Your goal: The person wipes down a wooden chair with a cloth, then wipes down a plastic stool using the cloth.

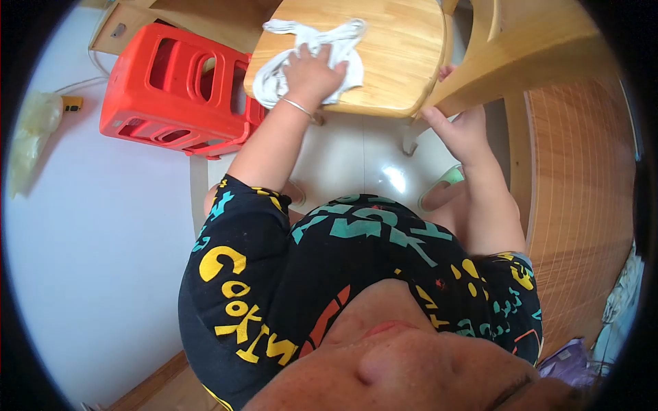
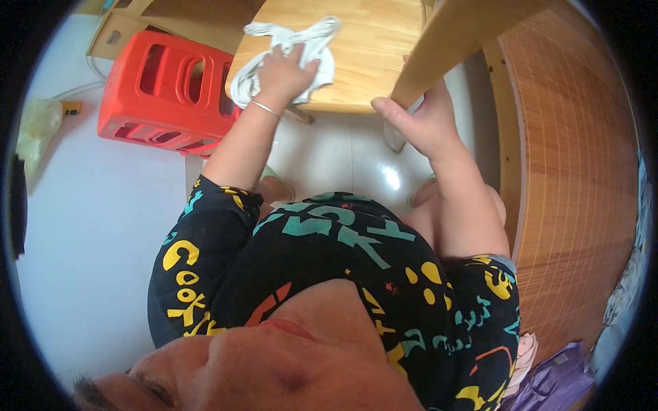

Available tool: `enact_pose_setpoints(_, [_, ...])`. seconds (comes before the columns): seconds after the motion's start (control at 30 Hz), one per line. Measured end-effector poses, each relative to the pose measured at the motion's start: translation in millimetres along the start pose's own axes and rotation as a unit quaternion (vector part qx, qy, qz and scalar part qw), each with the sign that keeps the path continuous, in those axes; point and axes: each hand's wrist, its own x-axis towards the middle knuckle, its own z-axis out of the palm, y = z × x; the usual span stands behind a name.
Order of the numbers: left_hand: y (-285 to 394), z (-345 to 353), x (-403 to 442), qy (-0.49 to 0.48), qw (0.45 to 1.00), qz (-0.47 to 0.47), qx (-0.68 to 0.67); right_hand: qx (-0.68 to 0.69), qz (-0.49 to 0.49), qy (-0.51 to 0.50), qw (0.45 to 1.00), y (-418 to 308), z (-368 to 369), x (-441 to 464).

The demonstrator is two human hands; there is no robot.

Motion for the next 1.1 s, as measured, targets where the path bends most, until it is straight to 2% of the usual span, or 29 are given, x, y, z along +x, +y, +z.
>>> enact_pose_setpoints(0.07, [24.1,0.5,-13.0,-0.014,0.998,0.063,-0.003,0.051,-0.007,0.022,0.998,9.5,16.0,0.9])
enact_pose_setpoints(0.13, [43.6,12.3,-22.3,0.048,0.993,0.111,0.001,0.103,-0.018,0.040,0.994,19.4,29.4,2.5])
enact_pose_setpoints(0.2, [61.2,8.2,-27.3,0.038,0.988,0.147,-0.025,0.184,-0.067,0.065,0.978,27.4,33.6,3.4])
enact_pose_setpoints(0.23, [66.2,6.6,-29.5,0.040,0.989,0.138,-0.023,0.189,-0.069,0.058,0.978,28.4,33.3,3.8])
enact_pose_setpoints(0.3, [68.8,2.2,-33.4,0.021,0.979,0.199,-0.033,0.117,-0.066,0.058,0.989,29.8,28.7,2.3])
enact_pose_setpoints(0.33, [62.9,-1.1,-35.9,0.021,0.980,0.194,-0.031,0.120,-0.067,0.054,0.989,30.7,28.0,2.9])
enact_pose_setpoints(0.4, [53.3,-5.8,-41.9,0.018,0.956,0.287,-0.057,0.179,-0.045,0.044,0.982,30.7,27.2,2.7])
enact_pose_setpoints(0.43, [46.1,-7.4,-45.1,0.019,0.956,0.285,-0.058,0.179,-0.046,0.042,0.982,27.6,28.3,1.2])
enact_pose_setpoints(0.5, [25.6,-6.4,-50.9,0.023,0.910,0.408,-0.067,0.219,-0.049,0.050,0.973,24.0,29.4,-0.4])
enact_pose_setpoints(0.63, [-6.1,-6.7,-55.2,0.053,0.918,0.389,-0.050,0.212,-0.049,0.056,0.974,18.2,30.5,0.8])
enact_pose_setpoints(0.8, [-59.7,-6.2,-52.0,0.094,0.928,0.360,-0.029,0.131,-0.070,0.045,0.988,21.7,28.0,2.7])
enact_pose_setpoints(0.9, [-94.5,-1.5,-48.4,0.130,0.933,0.335,-0.016,0.198,-0.040,0.056,0.978,9.0,32.7,1.7])
enact_pose_setpoints(1.1, [-120.0,12.3,-43.2,0.192,0.938,0.287,0.016,0.176,-0.025,0.067,0.982,12.8,33.4,2.0])
